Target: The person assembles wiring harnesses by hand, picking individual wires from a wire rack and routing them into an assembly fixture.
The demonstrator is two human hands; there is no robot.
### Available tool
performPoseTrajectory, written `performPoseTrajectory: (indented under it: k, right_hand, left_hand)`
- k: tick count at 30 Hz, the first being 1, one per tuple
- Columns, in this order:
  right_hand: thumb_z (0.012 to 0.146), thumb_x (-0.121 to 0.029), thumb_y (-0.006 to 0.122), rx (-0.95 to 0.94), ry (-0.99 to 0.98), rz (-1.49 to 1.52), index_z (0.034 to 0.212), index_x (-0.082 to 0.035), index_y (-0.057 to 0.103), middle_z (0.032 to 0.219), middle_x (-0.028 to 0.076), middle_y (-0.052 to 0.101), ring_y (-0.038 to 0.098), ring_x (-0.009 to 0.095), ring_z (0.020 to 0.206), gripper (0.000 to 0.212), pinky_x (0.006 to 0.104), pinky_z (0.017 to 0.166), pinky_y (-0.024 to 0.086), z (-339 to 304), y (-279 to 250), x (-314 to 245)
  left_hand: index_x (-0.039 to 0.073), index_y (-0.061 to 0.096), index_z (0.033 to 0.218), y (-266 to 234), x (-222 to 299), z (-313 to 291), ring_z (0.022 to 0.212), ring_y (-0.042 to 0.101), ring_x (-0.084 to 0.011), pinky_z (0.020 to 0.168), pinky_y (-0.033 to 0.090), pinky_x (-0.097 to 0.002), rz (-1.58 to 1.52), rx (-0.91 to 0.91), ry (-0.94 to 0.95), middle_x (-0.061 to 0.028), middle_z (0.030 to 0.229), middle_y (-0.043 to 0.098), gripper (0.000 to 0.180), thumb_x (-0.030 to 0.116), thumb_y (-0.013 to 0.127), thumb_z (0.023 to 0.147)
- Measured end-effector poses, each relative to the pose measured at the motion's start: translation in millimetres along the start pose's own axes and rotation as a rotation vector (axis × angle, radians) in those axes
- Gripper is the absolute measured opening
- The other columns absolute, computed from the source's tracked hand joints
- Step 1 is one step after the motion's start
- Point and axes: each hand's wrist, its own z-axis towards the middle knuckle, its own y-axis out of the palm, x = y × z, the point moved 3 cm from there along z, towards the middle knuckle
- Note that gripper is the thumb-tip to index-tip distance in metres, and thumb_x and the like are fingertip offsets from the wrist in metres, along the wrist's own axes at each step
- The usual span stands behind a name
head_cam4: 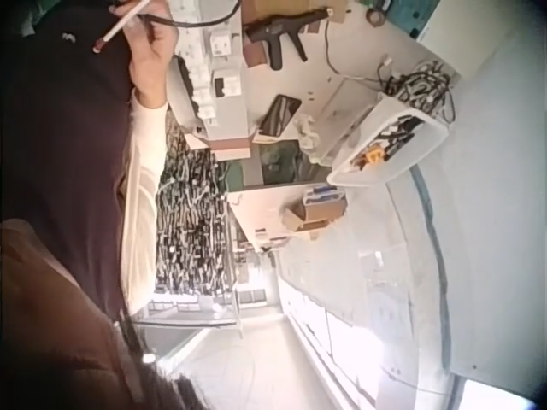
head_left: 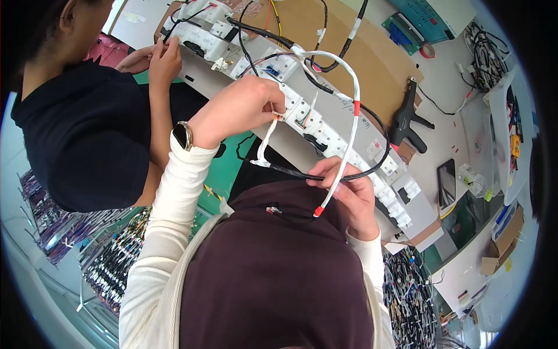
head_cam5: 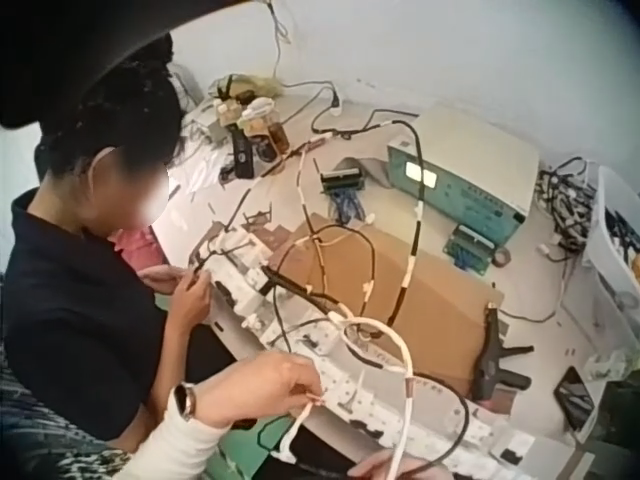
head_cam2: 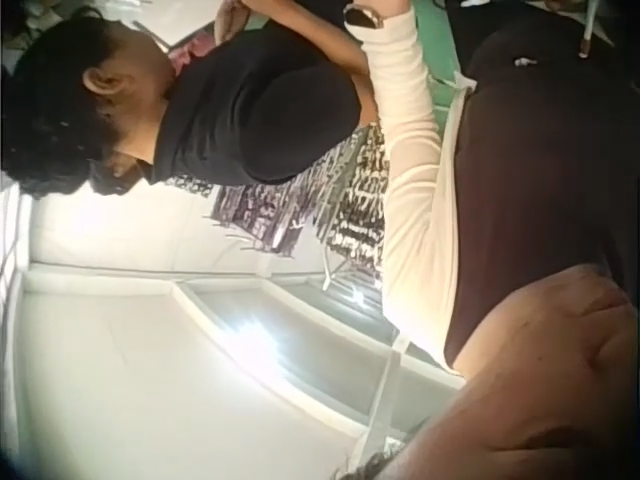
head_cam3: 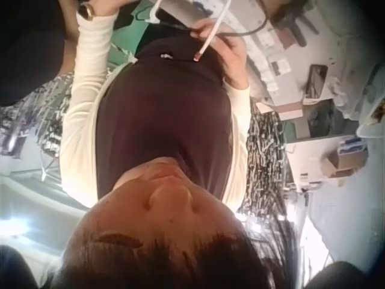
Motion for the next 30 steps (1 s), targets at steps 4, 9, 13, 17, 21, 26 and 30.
performPoseTrajectory:
  k: [4, 9, 13, 17, 21, 26, 30]
  right_hand:
    - [0.092, -0.012, 0.061, -0.053, 0.003, -0.024, 0.103, 0.004, 0.064, 0.116, 0.021, 0.060, 0.062, 0.029, 0.111, 0.020, 0.0411, 0.100, 0.051, 15, -2, -5]
    - [0.079, 0.006, 0.065, -0.222, -0.059, -0.087, 0.109, 0.002, 0.064, 0.119, 0.017, 0.061, 0.062, 0.028, 0.113, 0.030, 0.0394, 0.103, 0.047, 42, 7, 9]
    - [0.076, 0.006, 0.071, 0.051, -0.506, -1.143, 0.109, -0.004, 0.065, 0.109, 0.010, 0.062, 0.067, 0.024, 0.095, 0.035, 0.0318, 0.080, 0.055, 71, 10, 23]
    - [0.075, 0.000, 0.076, 0.206, -0.517, -1.107, 0.107, -0.004, 0.065, 0.107, 0.010, 0.061, 0.067, 0.025, 0.088, 0.034, 0.0325, 0.071, 0.056, 87, 27, 33]
    - [0.073, -0.004, 0.079, 0.275, -0.515, -0.893, 0.107, -0.004, 0.065, 0.108, 0.011, 0.060, 0.067, 0.026, 0.089, 0.036, 0.0328, 0.072, 0.056, 85, 29, 39]
    - [0.069, -0.004, 0.081, 0.265, -0.704, -1.126, 0.101, -0.006, 0.070, 0.104, 0.009, 0.063, 0.064, 0.025, 0.088, 0.034, 0.0336, 0.072, 0.054, 86, 28, 47]
    - [0.067, -0.004, 0.082, 0.273, -0.827, -1.367, 0.093, -0.008, 0.071, 0.094, 0.003, 0.066, 0.060, 0.024, 0.082, 0.029, 0.0335, 0.068, 0.052, 95, 35, 30]
  left_hand:
    - [-0.001, 0.068, 0.085, -1, -3, 3, 0.072, 0.068, -0.0250, 0.065, 0.053, -0.0314, -0.072, -0.066, -0.071, -0.0106, 0.081, 0.067, 0.013, -0.003, 0.072, 0.073]
    - [-0.002, 0.067, 0.083, -7, -6, 13, 0.073, 0.069, -0.0226, 0.065, 0.054, -0.0309, -0.095, -0.151, -0.122, -0.0101, 0.081, 0.066, 0.011, -0.003, 0.071, 0.073]
    - [-0.001, 0.067, 0.081, -7, -2, 15, 0.072, 0.070, -0.0228, 0.066, 0.054, -0.0324, -0.072, -0.135, -0.142, -0.0105, 0.087, 0.063, 0.008, -0.001, 0.070, 0.075]
    - [-0.003, 0.065, 0.085, -6, -2, 7, 0.075, 0.068, -0.0202, 0.064, 0.054, -0.0292, -0.085, -0.137, -0.148, -0.0092, 0.092, 0.060, 0.012, -0.004, 0.072, 0.076]
    - [0.001, 0.068, 0.094, 19, -7, -26, 0.080, 0.067, -0.0172, 0.061, 0.058, -0.0269, -0.168, 0.271, -0.066, -0.0067, 0.095, 0.060, 0.018, -0.006, 0.073, 0.078]
    - [0.005, 0.071, 0.098, 47, -12, -47, 0.073, 0.066, -0.0226, 0.064, 0.055, -0.0304, -0.048, 0.627, 0.020, -0.0077, 0.093, 0.065, 0.019, 0.000, 0.075, 0.079]
    - [0.006, 0.073, 0.092, 28, -18, -39, 0.072, 0.065, -0.0251, 0.063, 0.053, -0.0320, -0.078, 0.443, -0.003, -0.0064, 0.082, 0.065, 0.014, 0.005, 0.076, 0.078]
